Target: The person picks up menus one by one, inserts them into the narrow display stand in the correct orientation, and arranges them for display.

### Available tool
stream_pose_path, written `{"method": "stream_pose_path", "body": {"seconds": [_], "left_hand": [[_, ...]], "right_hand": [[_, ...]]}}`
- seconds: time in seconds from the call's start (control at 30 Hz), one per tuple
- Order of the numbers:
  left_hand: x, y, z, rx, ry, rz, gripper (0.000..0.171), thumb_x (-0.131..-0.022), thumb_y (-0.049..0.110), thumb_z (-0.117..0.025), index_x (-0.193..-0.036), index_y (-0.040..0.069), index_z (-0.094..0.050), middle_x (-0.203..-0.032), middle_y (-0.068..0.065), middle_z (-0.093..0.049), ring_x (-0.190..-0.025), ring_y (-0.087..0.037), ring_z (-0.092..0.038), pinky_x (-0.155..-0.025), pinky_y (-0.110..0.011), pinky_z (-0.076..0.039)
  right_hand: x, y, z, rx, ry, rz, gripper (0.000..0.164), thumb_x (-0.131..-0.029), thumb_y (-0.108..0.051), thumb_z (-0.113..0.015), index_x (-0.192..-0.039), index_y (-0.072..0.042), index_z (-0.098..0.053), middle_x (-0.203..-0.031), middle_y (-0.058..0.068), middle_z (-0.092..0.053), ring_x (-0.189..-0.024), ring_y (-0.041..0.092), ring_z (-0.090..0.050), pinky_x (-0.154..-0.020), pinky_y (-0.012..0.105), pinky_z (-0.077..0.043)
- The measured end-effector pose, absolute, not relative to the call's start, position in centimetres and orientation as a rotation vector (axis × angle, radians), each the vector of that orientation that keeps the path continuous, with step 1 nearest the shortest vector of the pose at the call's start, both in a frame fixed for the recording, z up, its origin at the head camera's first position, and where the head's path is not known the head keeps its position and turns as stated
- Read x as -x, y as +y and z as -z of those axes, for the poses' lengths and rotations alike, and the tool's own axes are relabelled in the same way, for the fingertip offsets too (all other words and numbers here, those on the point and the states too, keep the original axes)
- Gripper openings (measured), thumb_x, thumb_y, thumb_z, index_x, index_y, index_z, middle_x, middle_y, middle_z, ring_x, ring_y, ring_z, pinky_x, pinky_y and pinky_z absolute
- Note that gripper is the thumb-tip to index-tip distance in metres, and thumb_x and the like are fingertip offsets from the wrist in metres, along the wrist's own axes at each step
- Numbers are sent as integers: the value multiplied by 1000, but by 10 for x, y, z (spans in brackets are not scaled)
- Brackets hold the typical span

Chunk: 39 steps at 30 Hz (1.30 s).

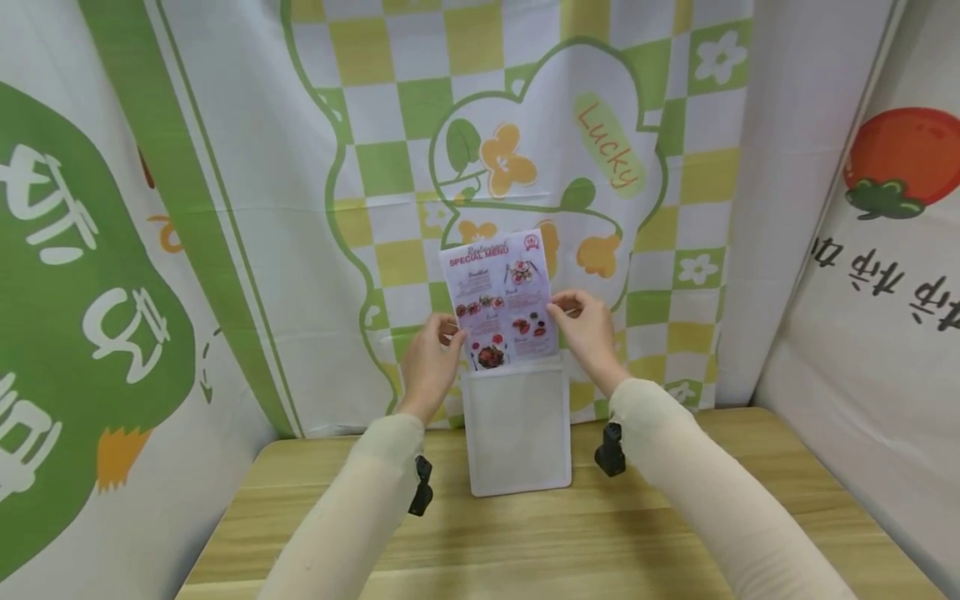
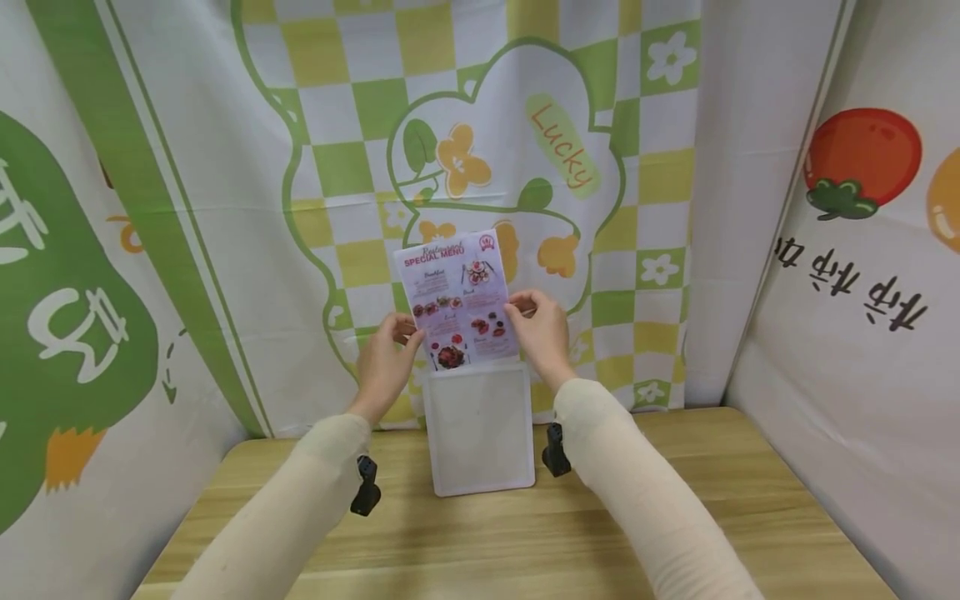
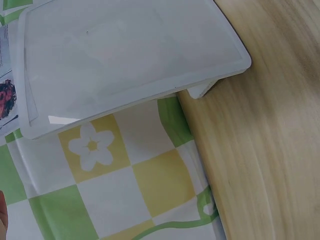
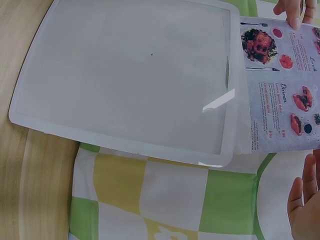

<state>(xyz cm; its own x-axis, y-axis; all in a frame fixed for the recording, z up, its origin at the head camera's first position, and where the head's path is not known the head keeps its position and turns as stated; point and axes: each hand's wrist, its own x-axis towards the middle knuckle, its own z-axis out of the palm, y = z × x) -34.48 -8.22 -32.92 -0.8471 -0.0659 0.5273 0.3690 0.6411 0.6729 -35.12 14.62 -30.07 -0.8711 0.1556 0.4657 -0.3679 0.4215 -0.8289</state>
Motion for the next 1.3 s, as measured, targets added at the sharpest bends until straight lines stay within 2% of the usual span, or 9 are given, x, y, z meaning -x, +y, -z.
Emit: {"method": "stream_pose_path", "body": {"seconds": [0.37,0.57,0.9,1.17,1.3], "left_hand": [[347,-81,342,240,-2376,1134,24,-97,27,-66,-117,14,-61,-105,0,-71,-88,-16,-64,-71,-33,-48],[347,-80,349,258,-2372,1121,21,-95,23,-68,-112,13,-61,-103,-1,-72,-87,-18,-65,-68,-34,-48],[343,-81,365,249,-2411,1109,21,-94,21,-69,-112,13,-63,-100,0,-72,-85,-17,-65,-70,-34,-49],[342,-80,371,254,-2438,1074,19,-94,22,-69,-111,14,-64,-97,0,-71,-83,-16,-65,-69,-34,-50],[342,-80,375,265,-2454,1065,19,-94,22,-69,-110,13,-64,-98,0,-71,-85,-17,-65,-70,-35,-51]], "right_hand": [[350,149,312,-179,-2235,-1440,20,-96,-14,-67,-109,0,-66,-107,16,-68,-94,26,-61,-84,37,-51],[349,151,323,-184,-2252,-1461,21,-95,-16,-68,-111,-1,-65,-108,14,-68,-94,25,-62,-84,37,-52],[351,152,347,-205,-2199,-1488,23,-93,-11,-70,-111,2,-65,-105,18,-69,-93,28,-64,-86,36,-51],[352,155,360,-161,-2210,-1488,21,-94,-14,-70,-107,2,-68,-97,15,-70,-84,21,-61,-75,25,-48],[350,156,365,-137,-2223,-1487,20,-94,-15,-70,-106,1,-69,-97,15,-71,-84,21,-60,-75,26,-47]]}}
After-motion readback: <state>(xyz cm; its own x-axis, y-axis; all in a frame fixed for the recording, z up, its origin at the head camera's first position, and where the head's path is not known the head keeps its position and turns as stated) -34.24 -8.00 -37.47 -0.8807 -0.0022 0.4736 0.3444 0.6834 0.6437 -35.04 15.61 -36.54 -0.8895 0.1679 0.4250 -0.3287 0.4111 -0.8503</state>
